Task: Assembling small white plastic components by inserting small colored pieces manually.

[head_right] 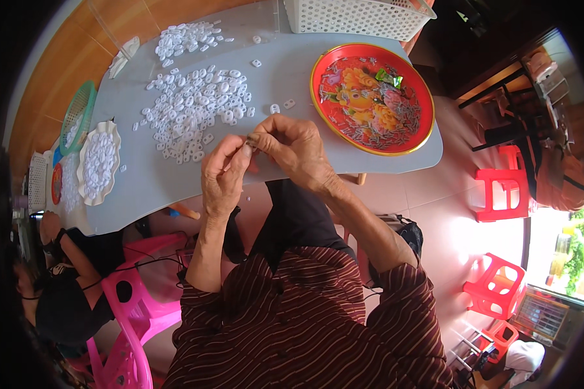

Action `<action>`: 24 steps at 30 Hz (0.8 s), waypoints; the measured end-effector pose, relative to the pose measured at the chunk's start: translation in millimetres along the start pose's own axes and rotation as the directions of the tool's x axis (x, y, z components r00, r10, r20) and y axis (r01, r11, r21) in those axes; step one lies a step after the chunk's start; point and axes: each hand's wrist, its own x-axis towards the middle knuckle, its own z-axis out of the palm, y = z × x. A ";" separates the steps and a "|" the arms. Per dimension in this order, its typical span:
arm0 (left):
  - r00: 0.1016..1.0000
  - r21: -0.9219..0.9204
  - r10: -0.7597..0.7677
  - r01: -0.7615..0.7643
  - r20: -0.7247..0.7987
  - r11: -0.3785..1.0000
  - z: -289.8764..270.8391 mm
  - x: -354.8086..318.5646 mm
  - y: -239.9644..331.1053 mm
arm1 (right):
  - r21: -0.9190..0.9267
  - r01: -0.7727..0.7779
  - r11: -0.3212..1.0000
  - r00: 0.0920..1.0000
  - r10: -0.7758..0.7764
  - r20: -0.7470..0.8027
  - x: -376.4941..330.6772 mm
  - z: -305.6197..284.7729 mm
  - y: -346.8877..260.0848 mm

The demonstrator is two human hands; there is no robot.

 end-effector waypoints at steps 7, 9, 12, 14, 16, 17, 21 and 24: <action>0.996 0.021 0.082 -0.081 -0.042 0.996 5.5 3.2 6.5 | 0.086 -0.021 0.996 0.999 0.024 -0.037 0.1 2.5 -1.6; 0.997 0.026 0.069 -0.068 -0.046 0.997 3.7 2.1 9.7 | 0.078 0.007 0.997 1.000 -0.008 0.002 -1.7 0.8 -2.1; 0.998 0.056 0.061 -0.061 0.002 0.997 -3.5 2.0 9.2 | 0.085 0.063 0.994 0.997 -0.066 0.039 -6.3 -2.8 0.9; 0.999 0.115 0.047 -0.046 -0.007 0.992 -6.1 4.2 12.4 | 0.165 0.124 0.979 0.992 -0.126 0.003 -11.0 -0.4 6.0; 0.996 0.189 0.093 -0.089 -0.010 0.978 -6.1 18.4 19.8 | 0.182 0.052 0.982 0.999 -0.054 0.002 -15.9 -3.8 2.7; 0.992 0.262 0.129 -0.121 -0.013 0.957 -5.5 27.6 20.6 | 0.203 -0.029 0.979 1.000 0.028 0.009 -18.3 -4.5 1.8; 0.884 0.522 0.352 -0.466 0.306 0.715 -5.0 65.8 7.5 | 0.136 0.001 0.991 1.000 -0.005 0.031 -18.0 0.1 4.3; 0.863 0.567 0.234 -0.477 0.448 0.672 -0.4 78.7 5.2 | 0.137 0.019 0.990 1.000 -0.020 0.006 -18.9 -1.4 6.3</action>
